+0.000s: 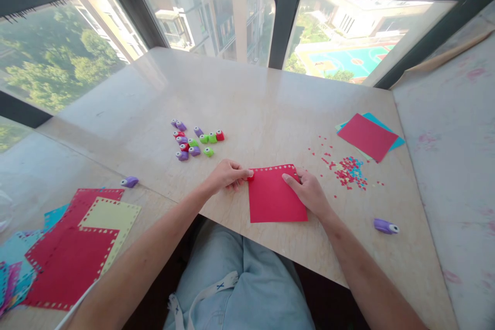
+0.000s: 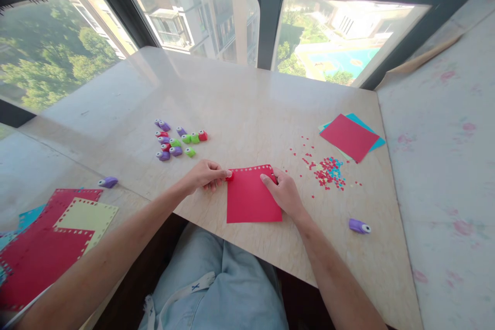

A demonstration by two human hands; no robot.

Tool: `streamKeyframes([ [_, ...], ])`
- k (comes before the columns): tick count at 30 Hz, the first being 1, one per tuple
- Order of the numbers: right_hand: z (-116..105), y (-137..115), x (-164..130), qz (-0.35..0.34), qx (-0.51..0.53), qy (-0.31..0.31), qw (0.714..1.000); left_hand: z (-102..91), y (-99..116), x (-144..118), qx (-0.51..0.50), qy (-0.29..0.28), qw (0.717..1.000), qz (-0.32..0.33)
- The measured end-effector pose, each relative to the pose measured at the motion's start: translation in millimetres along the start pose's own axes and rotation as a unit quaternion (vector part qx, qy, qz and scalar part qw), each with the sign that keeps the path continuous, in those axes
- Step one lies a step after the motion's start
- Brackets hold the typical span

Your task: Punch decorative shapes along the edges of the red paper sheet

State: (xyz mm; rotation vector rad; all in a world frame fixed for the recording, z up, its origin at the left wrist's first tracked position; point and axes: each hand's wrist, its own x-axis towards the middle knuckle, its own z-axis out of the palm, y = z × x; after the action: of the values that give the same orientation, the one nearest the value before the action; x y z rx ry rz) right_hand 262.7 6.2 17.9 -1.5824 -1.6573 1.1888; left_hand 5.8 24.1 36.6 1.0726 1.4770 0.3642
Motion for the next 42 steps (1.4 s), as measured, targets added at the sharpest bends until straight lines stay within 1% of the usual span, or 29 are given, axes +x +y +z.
streamKeyframes([
  [5,-0.2,-1.9,-0.5,0.003,0.011,-0.001,1.0,1.0,-0.3,-0.1,-0.036,0.002,0.999,-0.027],
  [12,-0.8,-2.9,-1.1,0.014,0.01,-0.001,1.0,2.6,-5.6,2.2,-0.071,0.004,0.997,-0.041],
  [27,-0.9,0.3,-0.7,-0.001,0.018,-0.004,1.0,4.7,-5.1,-0.7,-0.07,0.012,0.997,-0.024],
  [38,-1.8,2.6,-0.3,-0.005,0.015,-0.012,1.0,-2.3,-9.1,2.7,-0.076,-0.017,0.997,-0.022],
  [42,-2.9,2.8,-1.2,-0.01,0.021,-0.016,1.0,-2.2,-8.6,-0.4,-0.07,-0.008,0.997,-0.012],
])
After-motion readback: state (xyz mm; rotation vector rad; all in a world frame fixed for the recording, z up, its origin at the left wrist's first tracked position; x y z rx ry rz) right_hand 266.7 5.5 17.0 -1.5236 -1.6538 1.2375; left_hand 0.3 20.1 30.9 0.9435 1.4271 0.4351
